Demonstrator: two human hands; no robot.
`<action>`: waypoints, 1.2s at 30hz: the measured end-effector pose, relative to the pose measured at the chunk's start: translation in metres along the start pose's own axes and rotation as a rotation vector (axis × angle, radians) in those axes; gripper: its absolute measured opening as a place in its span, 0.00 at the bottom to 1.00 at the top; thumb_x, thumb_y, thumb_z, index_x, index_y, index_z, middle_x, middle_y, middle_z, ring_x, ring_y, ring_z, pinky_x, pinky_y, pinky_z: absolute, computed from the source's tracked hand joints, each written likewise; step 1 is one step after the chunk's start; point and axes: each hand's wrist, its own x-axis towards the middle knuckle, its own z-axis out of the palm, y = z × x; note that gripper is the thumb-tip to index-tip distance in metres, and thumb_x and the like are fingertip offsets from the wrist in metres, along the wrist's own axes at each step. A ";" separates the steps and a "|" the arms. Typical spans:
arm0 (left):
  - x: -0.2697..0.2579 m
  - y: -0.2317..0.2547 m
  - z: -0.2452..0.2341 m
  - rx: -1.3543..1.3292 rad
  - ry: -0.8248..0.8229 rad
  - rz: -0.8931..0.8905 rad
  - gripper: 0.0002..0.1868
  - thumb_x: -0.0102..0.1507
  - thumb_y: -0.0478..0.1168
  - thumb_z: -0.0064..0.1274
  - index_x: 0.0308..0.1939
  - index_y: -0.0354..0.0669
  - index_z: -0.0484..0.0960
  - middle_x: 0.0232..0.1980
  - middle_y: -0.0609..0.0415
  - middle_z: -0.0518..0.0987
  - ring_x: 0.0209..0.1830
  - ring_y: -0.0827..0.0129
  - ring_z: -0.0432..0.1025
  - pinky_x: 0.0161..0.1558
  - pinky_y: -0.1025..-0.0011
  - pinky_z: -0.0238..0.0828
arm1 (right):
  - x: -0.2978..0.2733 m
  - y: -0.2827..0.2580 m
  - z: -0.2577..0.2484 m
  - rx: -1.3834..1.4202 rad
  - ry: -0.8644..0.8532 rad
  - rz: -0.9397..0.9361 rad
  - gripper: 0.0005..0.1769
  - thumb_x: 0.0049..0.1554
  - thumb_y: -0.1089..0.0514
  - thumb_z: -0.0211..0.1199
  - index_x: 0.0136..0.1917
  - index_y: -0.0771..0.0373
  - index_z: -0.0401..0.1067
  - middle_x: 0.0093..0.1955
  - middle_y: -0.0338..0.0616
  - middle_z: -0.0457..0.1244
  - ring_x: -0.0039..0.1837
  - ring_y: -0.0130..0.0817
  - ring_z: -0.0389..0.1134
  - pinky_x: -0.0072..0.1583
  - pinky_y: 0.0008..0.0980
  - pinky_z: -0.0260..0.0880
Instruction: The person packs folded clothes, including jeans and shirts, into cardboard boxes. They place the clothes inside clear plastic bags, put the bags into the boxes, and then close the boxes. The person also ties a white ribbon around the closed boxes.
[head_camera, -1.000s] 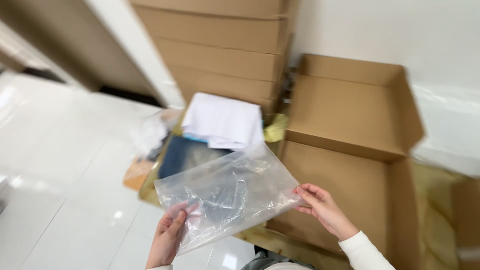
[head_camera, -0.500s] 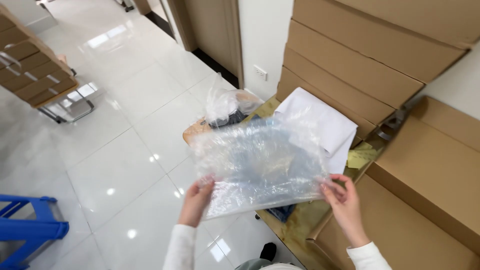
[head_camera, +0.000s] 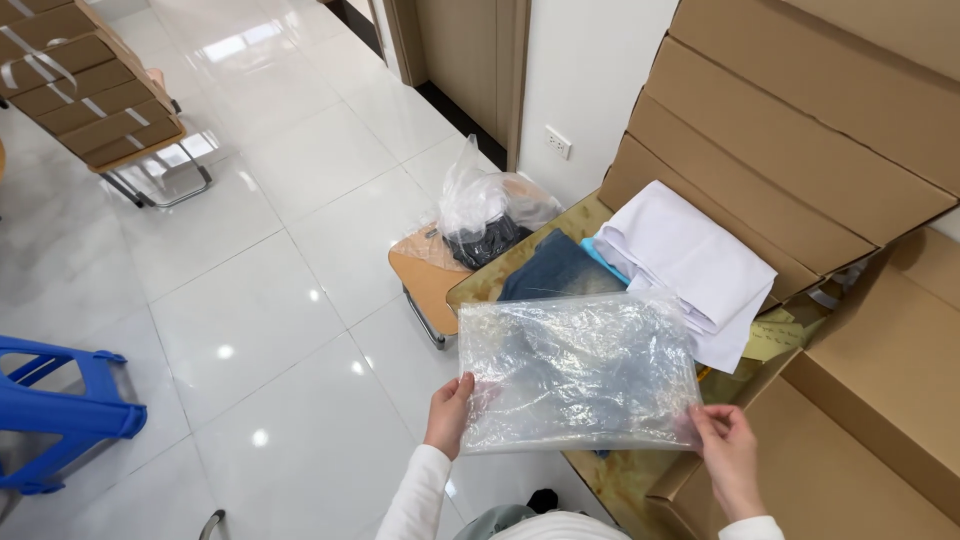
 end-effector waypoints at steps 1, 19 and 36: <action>0.003 -0.004 -0.002 0.002 -0.005 -0.003 0.22 0.71 0.49 0.47 0.54 0.31 0.82 0.47 0.52 0.85 0.42 0.74 0.76 0.48 0.73 0.73 | -0.002 -0.010 0.002 0.000 0.006 0.001 0.15 0.65 0.58 0.63 0.58 0.69 0.63 0.51 0.59 0.67 0.50 0.38 0.67 0.46 0.37 0.66; -0.043 0.130 0.110 0.058 -0.255 0.338 0.22 0.68 0.38 0.48 0.67 0.41 0.75 0.50 0.53 0.84 0.50 0.69 0.80 0.53 0.73 0.73 | -0.032 -0.195 -0.060 -0.213 -0.179 -0.084 0.18 0.60 0.56 0.65 0.61 0.63 0.81 0.48 0.42 0.71 0.48 0.27 0.67 0.50 0.28 0.68; -0.136 -0.027 0.635 0.464 -1.306 0.342 0.14 0.66 0.39 0.56 0.53 0.37 0.85 0.46 0.55 0.86 0.46 0.76 0.77 0.51 0.77 0.74 | -0.143 -0.284 -0.589 -0.516 0.678 -0.063 0.15 0.59 0.56 0.69 0.56 0.66 0.80 0.51 0.45 0.72 0.53 0.32 0.70 0.58 0.33 0.68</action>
